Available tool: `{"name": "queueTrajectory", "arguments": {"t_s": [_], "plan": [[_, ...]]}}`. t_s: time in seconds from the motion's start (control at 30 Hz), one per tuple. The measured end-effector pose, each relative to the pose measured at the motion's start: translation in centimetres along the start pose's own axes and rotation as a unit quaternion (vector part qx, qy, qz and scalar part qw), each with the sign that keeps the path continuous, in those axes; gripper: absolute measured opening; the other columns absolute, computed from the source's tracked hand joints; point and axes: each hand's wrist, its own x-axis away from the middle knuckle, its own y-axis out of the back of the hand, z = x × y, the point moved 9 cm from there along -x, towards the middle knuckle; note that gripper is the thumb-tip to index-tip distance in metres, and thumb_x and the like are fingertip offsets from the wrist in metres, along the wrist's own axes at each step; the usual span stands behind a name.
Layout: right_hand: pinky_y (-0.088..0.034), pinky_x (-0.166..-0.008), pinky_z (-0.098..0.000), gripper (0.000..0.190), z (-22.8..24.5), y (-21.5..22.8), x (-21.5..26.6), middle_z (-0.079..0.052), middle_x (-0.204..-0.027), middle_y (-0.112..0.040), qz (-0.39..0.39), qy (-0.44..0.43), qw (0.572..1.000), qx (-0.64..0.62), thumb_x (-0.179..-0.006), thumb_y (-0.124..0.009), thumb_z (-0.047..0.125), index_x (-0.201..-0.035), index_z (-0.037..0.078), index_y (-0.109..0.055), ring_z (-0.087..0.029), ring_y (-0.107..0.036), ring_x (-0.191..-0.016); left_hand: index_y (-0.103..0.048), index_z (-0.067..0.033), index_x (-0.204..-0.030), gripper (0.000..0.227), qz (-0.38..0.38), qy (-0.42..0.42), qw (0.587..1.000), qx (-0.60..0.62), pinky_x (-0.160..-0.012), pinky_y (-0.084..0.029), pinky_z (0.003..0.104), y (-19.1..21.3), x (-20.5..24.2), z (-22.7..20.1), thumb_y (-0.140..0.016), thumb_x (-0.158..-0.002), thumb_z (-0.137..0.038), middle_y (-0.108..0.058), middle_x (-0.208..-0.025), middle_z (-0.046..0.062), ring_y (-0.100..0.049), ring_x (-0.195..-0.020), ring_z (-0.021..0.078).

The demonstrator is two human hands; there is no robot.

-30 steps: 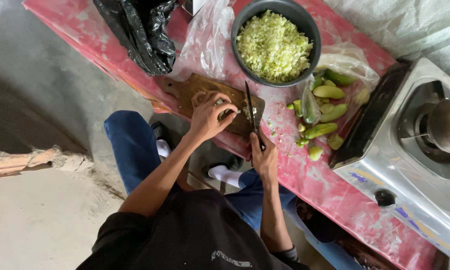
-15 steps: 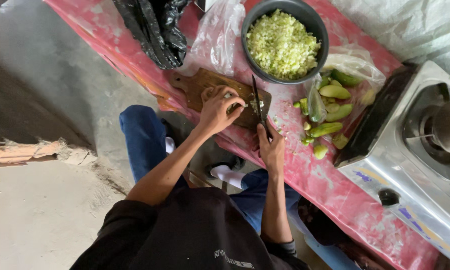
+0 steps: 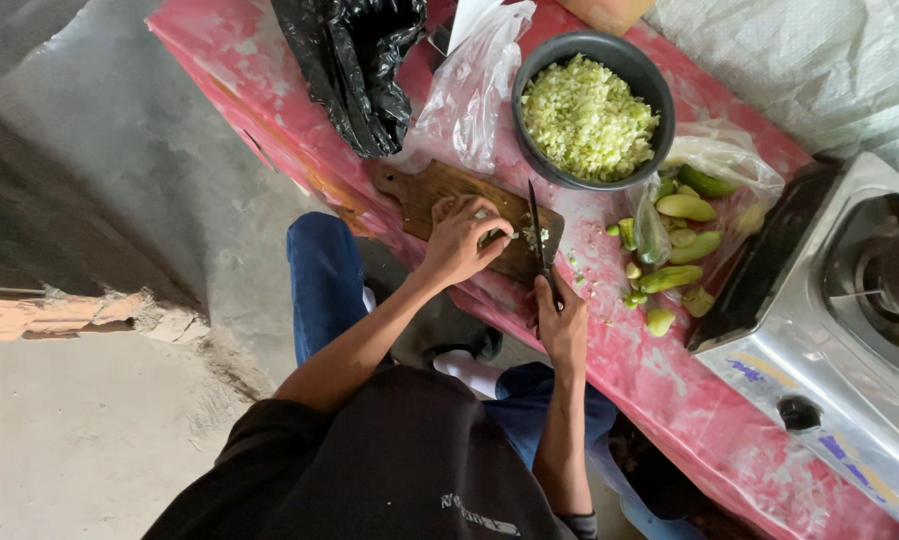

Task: The person cuts a small green vegetable into slices on a wooden cutting board using a knife, after first scraping chopped vegetables from the board into a bowl.

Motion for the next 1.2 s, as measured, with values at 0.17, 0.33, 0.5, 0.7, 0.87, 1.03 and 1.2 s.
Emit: {"name": "queueTrajectory", "arguments": {"t_s": [0.17, 0.33, 0.5, 0.7, 0.87, 1.03, 1.2], "plan": [[-0.044, -0.044, -0.0277, 0.051, 0.5, -0.4, 1.3, -0.006, -0.065, -0.065, -0.01, -0.002, 0.999, -0.041, -0.101, -0.06, 0.025, -0.147, 0.001, -0.055, -0.009, -0.054, -0.046, -0.074, -0.0238, -0.097, 0.013, 0.006, -0.007, 1.0, 0.006, -0.104, -0.032, 0.05, -0.3, -0.2, 0.5, -0.077, -0.086, -0.029, -0.062, -0.108, 0.001, -0.057, -0.114, 0.0245], [-0.043, -0.044, -0.026, 0.052, 0.4, -1.2, 3.5, -0.004, -0.072, -0.069, -0.001, 0.006, 0.999, -0.046, -0.101, -0.058, 0.023, -0.149, 0.003, -0.05, -0.007, -0.052, -0.048, -0.075, -0.0227, -0.095, 0.011, 0.013, 0.006, 1.0, 0.011, -0.105, -0.032, 0.05, -1.0, 0.0, 1.3, -0.079, -0.087, -0.029, -0.062, -0.107, 0.001, -0.057, -0.114, 0.0242], [-0.042, -0.044, -0.0259, 0.048, -0.4, -1.6, 4.3, -0.004, -0.076, -0.069, 0.0, -0.002, 0.999, -0.05, -0.102, -0.057, 0.023, -0.147, 0.005, -0.055, -0.007, -0.051, -0.047, -0.075, -0.0229, -0.093, 0.011, 0.007, 0.008, 1.0, 0.014, -0.106, -0.032, 0.05, -1.3, 0.0, 1.7, -0.079, -0.086, -0.03, -0.062, -0.105, 0.0, -0.057, -0.114, 0.0245], [-0.042, -0.044, -0.026, 0.047, -0.8, -1.6, 4.8, -0.004, -0.076, -0.066, 0.001, -0.022, 0.999, -0.036, -0.103, -0.055, 0.024, -0.147, 0.007, -0.057, -0.007, -0.05, -0.048, -0.077, -0.0239, -0.093, 0.011, 0.01, 0.013, 1.0, 0.013, -0.106, -0.032, 0.05, -1.4, 0.1, 1.8, -0.078, -0.086, -0.032, -0.062, -0.105, -0.002, -0.057, -0.114, 0.0232], [-0.041, -0.042, -0.0271, 0.048, -0.9, -2.0, 5.2, -0.002, -0.074, -0.064, 0.006, -0.043, 0.998, -0.039, -0.102, -0.055, 0.026, -0.146, 0.009, -0.058, -0.007, -0.051, -0.048, -0.078, -0.0237, -0.094, 0.013, 0.007, 0.006, 1.0, -0.006, -0.107, -0.033, 0.05, -1.5, 0.1, 1.9, -0.079, -0.085, -0.033, -0.063, -0.106, -0.003, -0.057, -0.112, 0.0219], [-0.041, -0.044, -0.0261, 0.045, -1.7, -2.1, 5.2, -0.002, -0.074, -0.064, -0.007, -0.032, 0.998, -0.049, -0.105, -0.056, 0.027, -0.146, 0.009, -0.057, -0.007, -0.051, -0.049, -0.079, -0.0236, -0.095, 0.012, 0.004, 0.004, 1.0, 0.002, -0.108, -0.033, 0.05, -1.3, 0.1, 1.9, -0.08, -0.086, -0.032, -0.063, -0.105, -0.004, -0.058, -0.112, 0.0205], [-0.04, -0.047, -0.0248, 0.046, -1.3, -1.6, 5.2, -0.002, -0.075, -0.065, -0.02, 0.003, 1.0, -0.021, -0.106, -0.056, 0.026, -0.148, 0.008, -0.058, -0.005, -0.049, -0.053, -0.081, -0.0241, -0.095, 0.01, 0.009, -0.004, 1.0, 0.023, -0.108, -0.034, 0.048, -1.1, -0.1, 1.7, -0.079, -0.087, -0.03, -0.064, -0.107, -0.004, -0.058, -0.113, 0.0202]]}}
